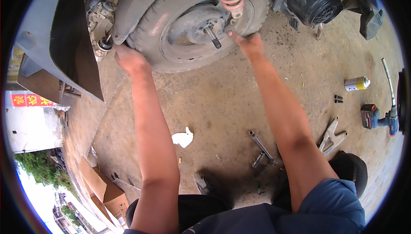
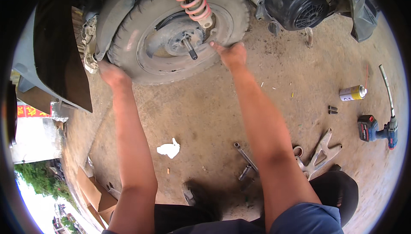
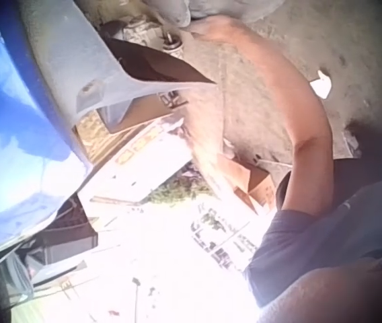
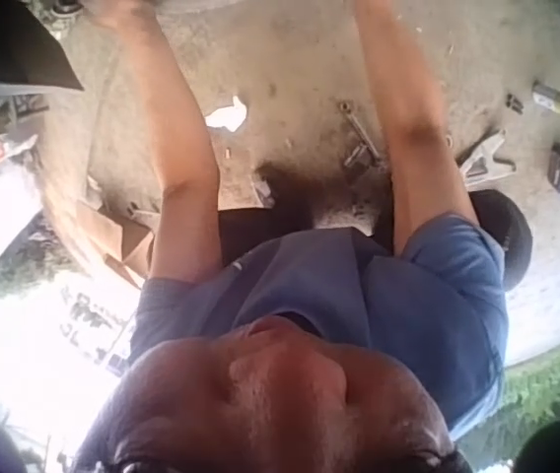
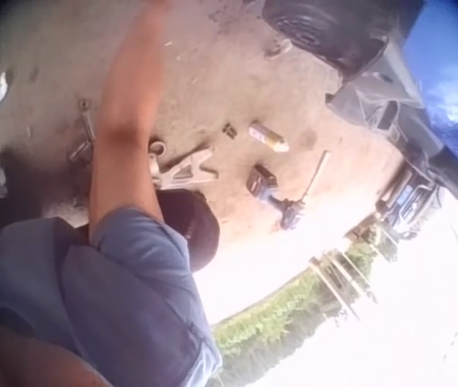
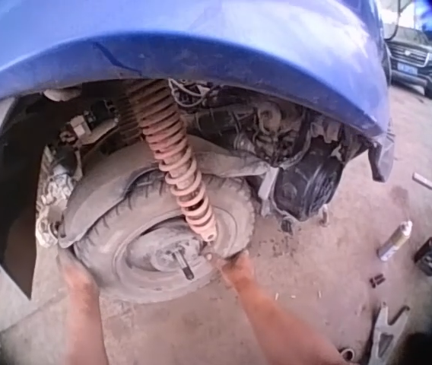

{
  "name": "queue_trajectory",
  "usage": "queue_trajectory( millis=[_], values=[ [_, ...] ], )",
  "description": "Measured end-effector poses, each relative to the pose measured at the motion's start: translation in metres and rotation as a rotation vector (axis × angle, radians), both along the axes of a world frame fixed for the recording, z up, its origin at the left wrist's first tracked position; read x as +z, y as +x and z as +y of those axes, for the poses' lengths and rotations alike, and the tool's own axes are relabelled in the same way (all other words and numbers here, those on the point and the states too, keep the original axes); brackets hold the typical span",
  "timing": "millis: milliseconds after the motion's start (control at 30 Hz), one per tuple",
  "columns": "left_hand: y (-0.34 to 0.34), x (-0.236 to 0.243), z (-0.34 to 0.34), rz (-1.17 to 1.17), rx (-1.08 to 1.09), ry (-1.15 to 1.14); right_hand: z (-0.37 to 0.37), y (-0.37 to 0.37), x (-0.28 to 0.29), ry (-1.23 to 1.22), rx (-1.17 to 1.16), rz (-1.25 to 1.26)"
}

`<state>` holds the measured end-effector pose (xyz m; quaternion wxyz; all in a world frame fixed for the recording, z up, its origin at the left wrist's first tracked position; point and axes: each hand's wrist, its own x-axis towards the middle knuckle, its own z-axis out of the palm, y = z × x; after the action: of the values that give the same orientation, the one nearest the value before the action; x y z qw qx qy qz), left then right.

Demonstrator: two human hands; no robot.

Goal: Repairing a motorcycle by installing a rear wheel onto the axle.

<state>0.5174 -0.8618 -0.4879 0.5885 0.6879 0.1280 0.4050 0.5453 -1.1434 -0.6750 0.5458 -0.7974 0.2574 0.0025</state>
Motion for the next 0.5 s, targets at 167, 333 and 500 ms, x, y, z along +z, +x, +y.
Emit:
queue_trajectory(
  millis=[167, 333, 500],
  values=[
    [0.008, -0.008, -0.003, -0.007, 0.072, -0.027, -0.007, 0.007, -0.008, 0.030, 0.006, -0.046],
    [0.007, 0.002, -0.001, 0.037, 0.074, -0.036, 0.002, 0.002, 0.004, 0.047, -0.018, -0.083],
    [0.002, -0.004, 0.002, 0.046, 0.104, 0.078, 0.003, -0.003, 0.004, 0.010, -0.010, -0.049]
  ],
)
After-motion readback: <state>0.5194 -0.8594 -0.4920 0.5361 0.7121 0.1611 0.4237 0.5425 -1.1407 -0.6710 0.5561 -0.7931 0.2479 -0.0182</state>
